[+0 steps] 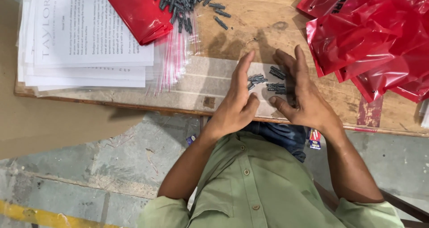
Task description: Bagging plastic wall anchors into red and clear plastic bags at a workstation.
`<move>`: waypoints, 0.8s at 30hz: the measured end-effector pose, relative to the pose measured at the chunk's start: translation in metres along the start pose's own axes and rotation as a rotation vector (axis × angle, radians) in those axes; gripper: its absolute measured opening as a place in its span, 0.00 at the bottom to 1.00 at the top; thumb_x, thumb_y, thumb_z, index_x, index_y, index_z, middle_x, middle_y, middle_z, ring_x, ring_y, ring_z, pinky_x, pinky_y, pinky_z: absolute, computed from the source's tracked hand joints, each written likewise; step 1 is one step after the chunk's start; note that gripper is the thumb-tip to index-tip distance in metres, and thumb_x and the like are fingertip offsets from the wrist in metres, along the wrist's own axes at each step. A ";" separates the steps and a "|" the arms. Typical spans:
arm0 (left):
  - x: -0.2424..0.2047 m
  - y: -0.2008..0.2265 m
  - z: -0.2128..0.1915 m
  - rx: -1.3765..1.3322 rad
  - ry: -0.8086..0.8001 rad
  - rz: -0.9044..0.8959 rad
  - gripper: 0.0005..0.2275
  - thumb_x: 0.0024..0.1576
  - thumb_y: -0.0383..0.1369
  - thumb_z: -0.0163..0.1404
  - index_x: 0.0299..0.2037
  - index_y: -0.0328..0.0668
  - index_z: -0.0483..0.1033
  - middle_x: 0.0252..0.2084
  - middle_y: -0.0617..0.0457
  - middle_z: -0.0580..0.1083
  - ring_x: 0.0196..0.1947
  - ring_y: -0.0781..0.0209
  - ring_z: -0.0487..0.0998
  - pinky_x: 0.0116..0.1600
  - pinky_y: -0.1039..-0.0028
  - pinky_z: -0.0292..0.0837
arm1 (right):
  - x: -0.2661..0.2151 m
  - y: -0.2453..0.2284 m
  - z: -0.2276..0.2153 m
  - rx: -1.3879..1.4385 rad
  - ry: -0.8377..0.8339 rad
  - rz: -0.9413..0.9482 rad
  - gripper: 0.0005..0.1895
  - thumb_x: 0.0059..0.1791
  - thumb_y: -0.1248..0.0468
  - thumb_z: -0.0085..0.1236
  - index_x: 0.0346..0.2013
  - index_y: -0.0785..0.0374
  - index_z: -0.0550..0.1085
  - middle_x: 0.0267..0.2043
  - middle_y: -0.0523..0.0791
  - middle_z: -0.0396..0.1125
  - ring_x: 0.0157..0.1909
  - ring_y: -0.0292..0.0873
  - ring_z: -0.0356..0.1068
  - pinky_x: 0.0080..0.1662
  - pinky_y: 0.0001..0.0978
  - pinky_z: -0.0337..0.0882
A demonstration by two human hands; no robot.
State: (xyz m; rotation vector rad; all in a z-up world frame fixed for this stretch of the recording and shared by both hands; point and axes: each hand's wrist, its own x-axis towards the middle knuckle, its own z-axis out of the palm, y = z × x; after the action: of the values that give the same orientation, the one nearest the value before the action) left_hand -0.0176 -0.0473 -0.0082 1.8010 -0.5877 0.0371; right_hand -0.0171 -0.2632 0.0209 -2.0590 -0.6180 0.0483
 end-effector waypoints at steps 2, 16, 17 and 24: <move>0.005 0.003 0.009 -0.145 0.018 -0.036 0.38 0.61 0.23 0.44 0.79 0.38 0.34 0.83 0.38 0.41 0.85 0.44 0.39 0.86 0.58 0.36 | 0.004 -0.008 0.002 -0.032 -0.039 0.063 0.63 0.46 0.70 0.64 0.77 0.61 0.25 0.79 0.64 0.46 0.79 0.63 0.52 0.72 0.48 0.59; 0.018 -0.015 0.039 -0.994 0.594 0.027 0.30 0.68 0.36 0.43 0.76 0.36 0.41 0.81 0.35 0.43 0.84 0.43 0.38 0.84 0.57 0.31 | 0.035 -0.017 0.027 -0.536 -0.091 -0.164 0.33 0.48 0.71 0.57 0.67 0.69 0.61 0.72 0.62 0.53 0.73 0.67 0.52 0.70 0.53 0.57; 0.012 -0.015 0.037 -0.997 0.652 0.037 0.28 0.68 0.34 0.43 0.75 0.37 0.43 0.80 0.35 0.47 0.83 0.43 0.43 0.84 0.56 0.34 | 0.037 -0.017 0.028 -0.526 -0.089 -0.179 0.27 0.49 0.71 0.57 0.63 0.69 0.64 0.71 0.61 0.54 0.73 0.66 0.53 0.69 0.54 0.59; -0.009 -0.013 0.021 -0.990 0.832 0.088 0.22 0.69 0.28 0.42 0.72 0.35 0.52 0.73 0.37 0.58 0.75 0.46 0.59 0.82 0.57 0.47 | 0.052 -0.012 0.030 -0.490 -0.086 -0.209 0.16 0.48 0.74 0.56 0.50 0.68 0.68 0.68 0.58 0.58 0.71 0.66 0.56 0.67 0.54 0.62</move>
State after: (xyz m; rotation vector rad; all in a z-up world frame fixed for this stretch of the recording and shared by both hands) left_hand -0.0262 -0.0607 -0.0290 0.6774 -0.0276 0.4512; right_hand 0.0155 -0.2111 0.0250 -2.4554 -0.9701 -0.1514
